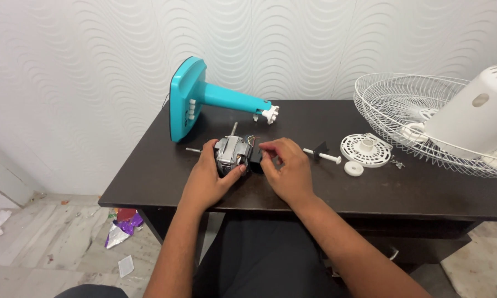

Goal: The person disassembles an electric fan on a table. Using a screwdriver, they remove screws from the motor housing and the fan base, then separate the motor from the base and set the parts aside.

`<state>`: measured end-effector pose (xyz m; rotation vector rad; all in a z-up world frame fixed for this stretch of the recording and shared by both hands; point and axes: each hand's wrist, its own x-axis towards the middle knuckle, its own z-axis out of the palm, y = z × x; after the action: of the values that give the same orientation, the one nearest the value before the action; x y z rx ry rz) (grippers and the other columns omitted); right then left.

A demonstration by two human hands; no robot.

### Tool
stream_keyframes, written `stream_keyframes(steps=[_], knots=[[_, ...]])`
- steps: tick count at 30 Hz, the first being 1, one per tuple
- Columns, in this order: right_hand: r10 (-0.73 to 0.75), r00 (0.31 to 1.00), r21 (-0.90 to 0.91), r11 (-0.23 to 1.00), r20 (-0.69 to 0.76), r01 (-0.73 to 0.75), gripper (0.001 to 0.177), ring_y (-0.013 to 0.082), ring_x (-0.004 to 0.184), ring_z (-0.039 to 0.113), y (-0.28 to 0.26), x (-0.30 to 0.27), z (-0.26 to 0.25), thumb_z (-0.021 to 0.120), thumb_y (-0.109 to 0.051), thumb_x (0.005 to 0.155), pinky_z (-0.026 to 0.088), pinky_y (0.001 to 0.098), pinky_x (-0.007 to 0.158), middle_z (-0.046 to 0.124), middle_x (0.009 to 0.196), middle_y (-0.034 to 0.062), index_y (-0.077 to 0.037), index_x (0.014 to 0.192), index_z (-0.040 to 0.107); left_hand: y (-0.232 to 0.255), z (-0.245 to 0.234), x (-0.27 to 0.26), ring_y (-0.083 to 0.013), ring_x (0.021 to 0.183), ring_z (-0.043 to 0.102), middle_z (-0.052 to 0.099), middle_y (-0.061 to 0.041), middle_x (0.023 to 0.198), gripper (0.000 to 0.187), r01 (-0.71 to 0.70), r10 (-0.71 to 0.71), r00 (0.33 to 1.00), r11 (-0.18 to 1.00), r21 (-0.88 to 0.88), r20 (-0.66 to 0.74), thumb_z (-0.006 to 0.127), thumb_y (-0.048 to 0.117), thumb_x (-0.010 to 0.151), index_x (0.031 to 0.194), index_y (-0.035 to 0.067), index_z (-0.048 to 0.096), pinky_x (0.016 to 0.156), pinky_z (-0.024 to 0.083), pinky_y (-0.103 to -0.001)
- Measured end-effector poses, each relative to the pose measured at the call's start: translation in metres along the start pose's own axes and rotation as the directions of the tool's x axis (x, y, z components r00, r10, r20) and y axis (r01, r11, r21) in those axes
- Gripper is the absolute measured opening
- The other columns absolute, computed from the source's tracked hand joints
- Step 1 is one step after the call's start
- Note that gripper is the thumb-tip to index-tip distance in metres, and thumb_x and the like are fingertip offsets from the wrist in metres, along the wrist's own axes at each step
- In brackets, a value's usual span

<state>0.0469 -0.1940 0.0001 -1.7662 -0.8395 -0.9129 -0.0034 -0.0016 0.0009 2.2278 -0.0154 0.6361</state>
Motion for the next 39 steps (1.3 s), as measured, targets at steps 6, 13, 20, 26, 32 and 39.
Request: stream_keyframes(steps=[6, 13, 20, 26, 32, 39], knots=[[0.033, 0.999, 0.018, 0.999, 0.006, -0.033, 0.015, 0.0157, 0.08, 0.067, -0.004, 0.002, -0.003, 0.072, -0.002, 0.088, 0.053, 0.0266, 0.065, 0.07, 0.095, 0.0048, -0.005, 0.102, 0.073, -0.001, 0.001, 0.0, -0.0387, 0.114, 0.068, 0.067, -0.028, 0.122, 0.087, -0.017, 0.017, 1.0, 1.0, 0.0, -0.012, 0.081, 0.041, 0.078, 0.142, -0.001, 0.04, 0.095, 0.052, -0.044], [-0.022, 0.997, -0.07, 0.997, -0.081, 0.016, 0.014, 0.0165, 0.077, 0.062, -0.011, -0.002, -0.018, 0.081, -0.008, 0.085, 0.05, 0.0282, 0.065, 0.068, 0.09, 0.0051, -0.005, 0.094, 0.071, -0.005, 0.001, 0.0, -0.0405, 0.115, 0.067, 0.067, -0.029, 0.123, 0.087, -0.046, 0.046, 0.998, 0.999, 0.008, -0.033, 0.081, 0.041, 0.078, 0.143, 0.0, 0.041, 0.095, 0.052, -0.044], [0.204, 0.969, -0.171, 0.959, -0.142, -0.227, 0.015, 0.0143, 0.073, 0.068, -0.008, -0.045, -0.072, 0.079, -0.01, 0.085, 0.053, 0.0264, 0.062, 0.076, 0.094, 0.0043, -0.008, 0.099, 0.076, -0.01, 0.003, 0.002, -0.0443, 0.116, 0.065, 0.064, -0.032, 0.125, 0.09, 0.002, 0.0, 1.0, 0.997, 0.074, -0.027, 0.08, 0.044, 0.078, 0.144, 0.0, 0.039, 0.095, 0.051, -0.047], [0.468, 0.822, -0.28, 0.782, -0.324, -0.556, 0.017, 0.0176, 0.076, 0.072, 0.039, -0.045, -0.156, 0.077, -0.017, 0.089, 0.056, 0.0301, 0.072, 0.078, 0.092, 0.0075, -0.01, 0.105, 0.079, -0.006, 0.002, 0.004, -0.0436, 0.117, 0.065, 0.065, -0.031, 0.124, 0.092, 0.064, -0.065, 0.998, 0.992, 0.104, 0.0, 0.08, 0.044, 0.077, 0.146, 0.0, 0.038, 0.096, 0.051, -0.047], [0.466, 0.834, -0.553, 0.628, -0.295, -0.547, 0.018, 0.0276, 0.089, 0.071, 0.082, -0.049, -0.209, 0.078, -0.02, 0.085, 0.054, 0.038, 0.082, 0.076, 0.098, 0.0117, -0.01, 0.1, 0.082, -0.006, 0.004, 0.006, -0.0416, 0.115, 0.066, 0.065, -0.031, 0.124, 0.094, 0.073, -0.074, 0.997, 0.991, 0.116, 0.01, 0.08, 0.045, 0.076, 0.146, -0.001, 0.037, 0.095, 0.052, -0.046], [0.519, 0.813, -0.61, 0.564, -0.263, -0.557, 0.018, 0.0275, 0.089, 0.071, 0.1, -0.056, -0.211, 0.077, -0.021, 0.085, 0.054, 0.0393, 0.083, 0.074, 0.094, 0.0111, -0.01, 0.098, 0.081, -0.01, 0.005, 0.006, -0.0421, 0.117, 0.066, 0.065, -0.031, 0.124, 0.092, 0.064, -0.065, 0.998, 0.991, 0.12, 0.004, 0.078, 0.045, 0.078, 0.146, -0.001, 0.037, 0.095, 0.051, -0.047]])
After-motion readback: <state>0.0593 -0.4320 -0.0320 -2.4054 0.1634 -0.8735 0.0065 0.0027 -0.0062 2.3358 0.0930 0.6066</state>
